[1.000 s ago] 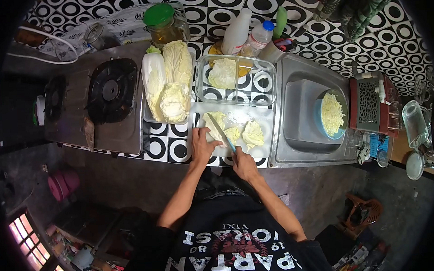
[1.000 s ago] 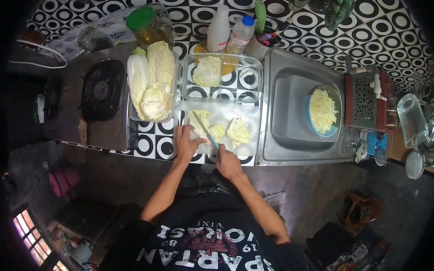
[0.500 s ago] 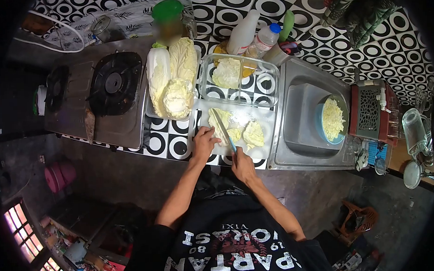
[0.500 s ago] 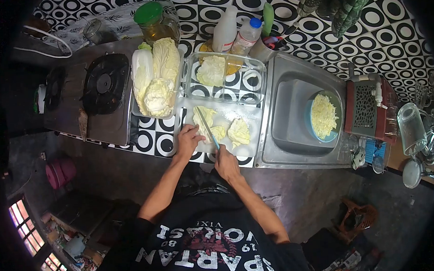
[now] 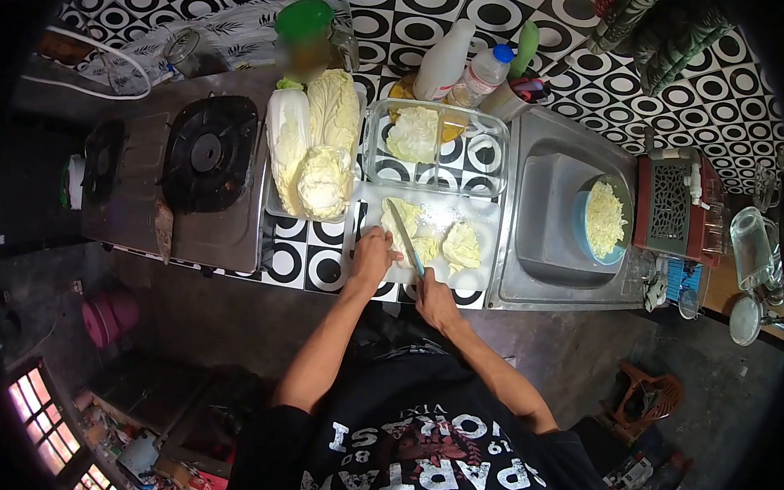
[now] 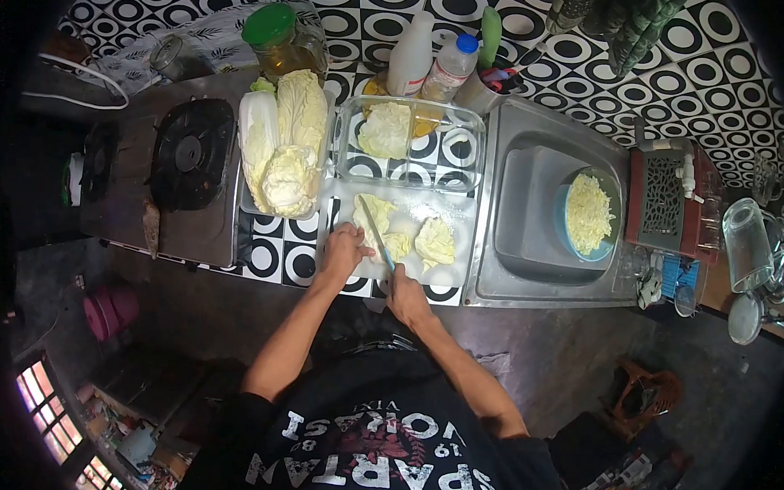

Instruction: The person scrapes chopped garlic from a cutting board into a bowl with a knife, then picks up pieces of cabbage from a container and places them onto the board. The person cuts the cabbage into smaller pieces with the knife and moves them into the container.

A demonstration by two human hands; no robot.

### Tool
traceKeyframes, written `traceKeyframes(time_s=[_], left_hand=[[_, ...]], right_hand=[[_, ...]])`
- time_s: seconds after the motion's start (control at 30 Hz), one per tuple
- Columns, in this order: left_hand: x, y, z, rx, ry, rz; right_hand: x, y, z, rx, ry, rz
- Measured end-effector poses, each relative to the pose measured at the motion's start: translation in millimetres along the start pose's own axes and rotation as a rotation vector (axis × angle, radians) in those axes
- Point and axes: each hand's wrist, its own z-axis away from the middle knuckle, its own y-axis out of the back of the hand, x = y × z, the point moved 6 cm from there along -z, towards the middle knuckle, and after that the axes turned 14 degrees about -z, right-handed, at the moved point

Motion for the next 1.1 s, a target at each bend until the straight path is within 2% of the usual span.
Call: traceKeyframes(time_s=[0.2, 0.3, 0.6, 0.73, 0.8, 0.87, 0.97, 1.0, 1.1], left_hand=[[-4.8, -4.0, -5.3, -0.102, -0.001, -0.044], [-4.0, -2.7, -5.0, -0.04, 0.01, -0.093], [2.9, 1.3, -5.3, -0.066, 0.102, -0.136], [-5.0, -8.1, -3.6, -0.064, 0.064, -0.131], [1.6, -4.7, -5.2, 0.001, -0.117, -0.149], [1.9, -5.0, -4.8, -0.044, -0.119, -0.169], [14.6, 7.1, 0.1, 0.022, -0.221, -0.222], [17.6, 6.4, 0.5, 0.028, -0.234, -0.221], [10.3, 3.1, -0.4, -0.019, -0.112, -0.152]], right_hand=[[-4.1, 2.7, 1.4, -0.021, 0.001, 0.004], [-4.7, -3.0, 1.9, 0.007, -0.008, -0.019], [4.9, -8.4, -6.6, -0.026, -0.128, 0.023], [5.9, -12.2, -9.4, -0.031, -0.191, 0.111], [3.3, -12.9, -9.4, -0.021, -0.195, 0.128], [1.4, -11.7, -7.2, -0.002, -0.2, 0.15], [-2.4, -8.6, -6.4, -0.006, -0.182, 0.166], [-2.6, -5.8, -5.4, 0.009, -0.179, 0.167], [-3.2, -8.8, -4.0, -0.017, -0.174, 0.173]])
